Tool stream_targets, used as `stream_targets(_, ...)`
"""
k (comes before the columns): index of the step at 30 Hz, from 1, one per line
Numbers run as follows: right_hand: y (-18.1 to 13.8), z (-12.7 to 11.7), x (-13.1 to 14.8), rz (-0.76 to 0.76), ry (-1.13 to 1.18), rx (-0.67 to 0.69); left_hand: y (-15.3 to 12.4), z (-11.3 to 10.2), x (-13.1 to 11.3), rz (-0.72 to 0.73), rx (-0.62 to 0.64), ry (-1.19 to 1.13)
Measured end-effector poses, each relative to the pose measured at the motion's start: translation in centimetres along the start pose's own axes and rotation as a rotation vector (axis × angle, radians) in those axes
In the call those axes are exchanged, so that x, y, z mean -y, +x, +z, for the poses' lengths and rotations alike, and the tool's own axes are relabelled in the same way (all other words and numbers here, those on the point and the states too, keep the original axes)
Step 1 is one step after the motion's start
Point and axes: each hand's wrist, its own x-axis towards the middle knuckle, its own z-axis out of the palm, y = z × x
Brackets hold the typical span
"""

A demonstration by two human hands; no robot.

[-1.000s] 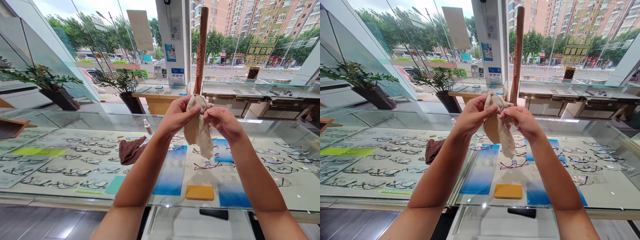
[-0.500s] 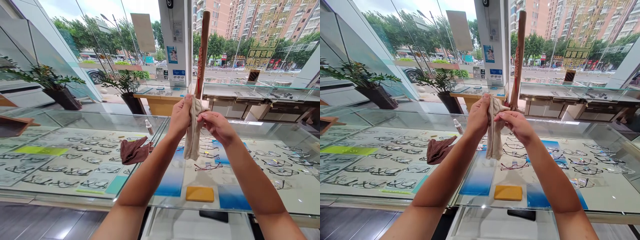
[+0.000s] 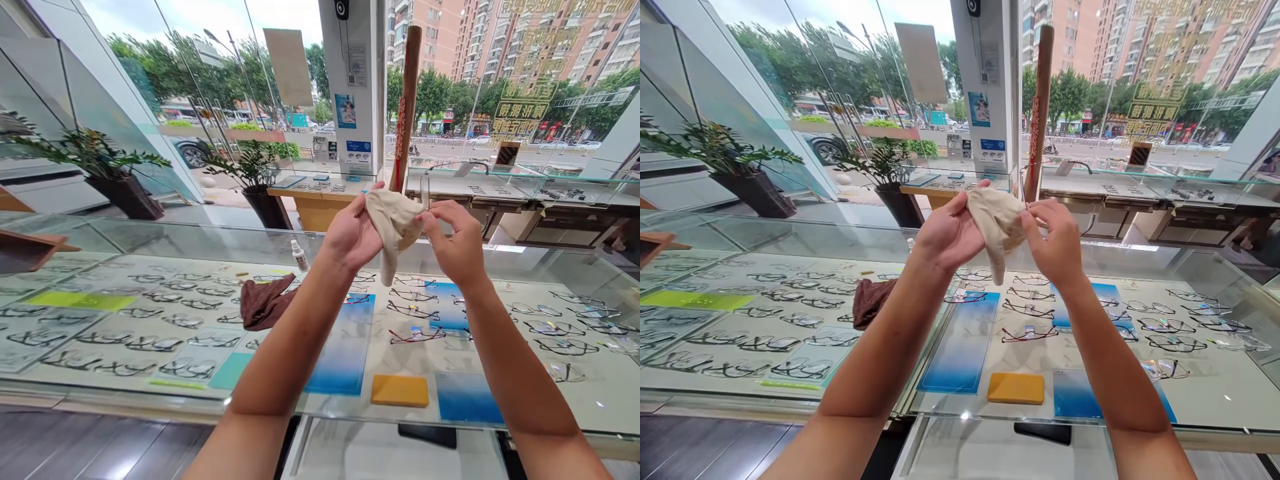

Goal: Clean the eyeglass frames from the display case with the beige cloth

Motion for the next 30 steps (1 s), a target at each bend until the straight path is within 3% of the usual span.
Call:
stream_targets(3,-1.0,1.2,1.4,-0.155,-0.433,0.015,0.3,-0.6,0.5,0.032,0.056,0.086)
stream_targets(5,-1.7,2.2,2.1,-0.207,-0.59,0.078,0.8,-1.4,0.8,0.092,0.125,0.191)
stream_targets(10,-2.9,4.1,2.9,-0.293,-0.666,0.215,1.7,-3.2,0.7,0.235,0.204,0.354)
stream_targets(14,-3.1,4.1,3.4,-0.34,-0.631,0.261,1.6,-3.5,-0.5,0.326,0.225,0.416)
stream_targets(18,-2.5,2.6,3.6,-0.264,-0.432,0.32,1.1,-3.2,-1.6,0.42,0.198,0.4)
stream_targets(24,-0.3,-1.1,3.0,0.068,0.21,0.291,1.5,-3.4,-1.3,0.648,0.07,0.377)
stream_targets(26,0.3,-2.1,2.4,0.163,0.365,0.294,1.3,-3.3,-1.0,0.687,0.06,0.471)
stream_targets(30,0.9,-3.5,1.4,0.316,0.572,0.327,-0.7,-2.2,-1.0,0.783,0.201,0.814)
